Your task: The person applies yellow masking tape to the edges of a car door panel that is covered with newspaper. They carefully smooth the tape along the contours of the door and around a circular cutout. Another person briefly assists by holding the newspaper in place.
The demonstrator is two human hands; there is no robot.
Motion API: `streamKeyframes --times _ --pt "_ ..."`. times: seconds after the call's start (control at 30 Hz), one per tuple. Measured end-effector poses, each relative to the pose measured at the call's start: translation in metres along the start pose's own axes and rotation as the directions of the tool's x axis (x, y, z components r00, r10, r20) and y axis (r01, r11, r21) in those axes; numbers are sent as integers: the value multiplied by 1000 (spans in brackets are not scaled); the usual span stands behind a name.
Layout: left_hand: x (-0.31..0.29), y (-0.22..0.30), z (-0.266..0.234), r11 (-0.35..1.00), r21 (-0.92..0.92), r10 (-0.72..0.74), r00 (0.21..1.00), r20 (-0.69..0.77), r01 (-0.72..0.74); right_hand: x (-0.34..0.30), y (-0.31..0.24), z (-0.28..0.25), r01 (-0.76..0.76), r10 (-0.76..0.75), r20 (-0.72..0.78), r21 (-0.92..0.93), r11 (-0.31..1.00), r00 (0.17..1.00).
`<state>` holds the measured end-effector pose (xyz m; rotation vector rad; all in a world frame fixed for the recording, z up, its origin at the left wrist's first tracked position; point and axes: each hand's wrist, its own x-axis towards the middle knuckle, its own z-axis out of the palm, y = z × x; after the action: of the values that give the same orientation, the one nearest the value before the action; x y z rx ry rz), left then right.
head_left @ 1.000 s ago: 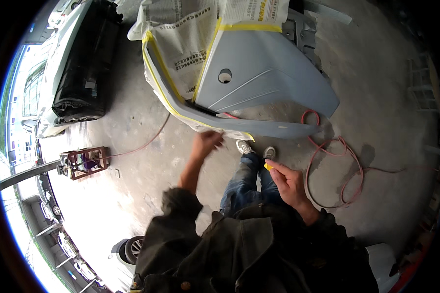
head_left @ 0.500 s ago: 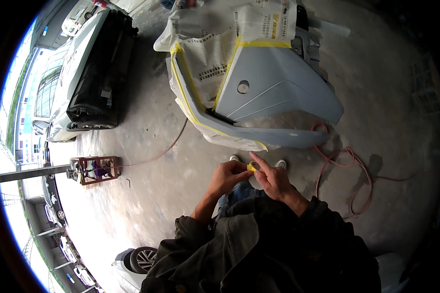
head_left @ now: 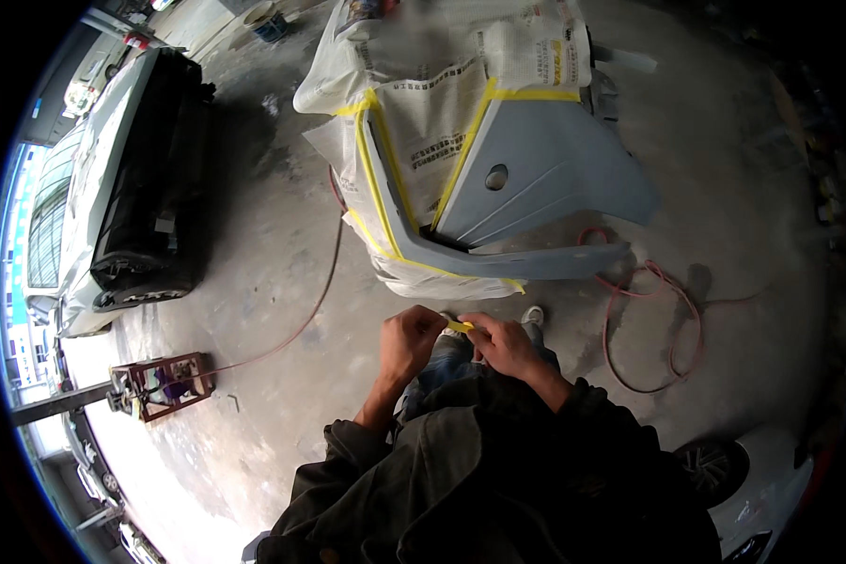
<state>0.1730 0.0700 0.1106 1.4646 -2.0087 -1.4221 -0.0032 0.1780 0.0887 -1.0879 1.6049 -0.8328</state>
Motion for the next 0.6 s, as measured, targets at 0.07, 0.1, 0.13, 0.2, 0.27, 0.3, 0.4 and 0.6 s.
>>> streamKeyframes --times 0.07,0.1,0.13,0.2,0.27,0.3,0.4,0.6 --pt "2 -2 3 999 -19 34 999 -13 -34 3 3 -5 -3 -3 -73 -76 997 997" --pt "3 -2 6 998 -31 48 999 -23 -49 1 4 -5 26 -36 -101 -97 995 994" --pt "6 1 6 996 -70 51 998 -32 -53 1 2 -7 60 -75 -125 -114 992 989" --pt "11 6 5 987 -151 49 997 -57 -57 4 -2 -14 155 -180 -147 -162 974 973" --pt "14 15 5 991 -124 48 997 -67 -56 11 5 -21 303 -359 -152 -303 904 921" --pt "11 23 7 995 -82 56 995 -85 -63 17 8 -27 336 -415 -139 -388 858 899" --pt "11 45 26 968 -236 11 961 -277 -79 39 53 -64 68 -66 -160 8 998 985" --pt "30 53 78 668 -699 -283 783 -555 -254 61 5 -139 -258 235 111 508 822 966"
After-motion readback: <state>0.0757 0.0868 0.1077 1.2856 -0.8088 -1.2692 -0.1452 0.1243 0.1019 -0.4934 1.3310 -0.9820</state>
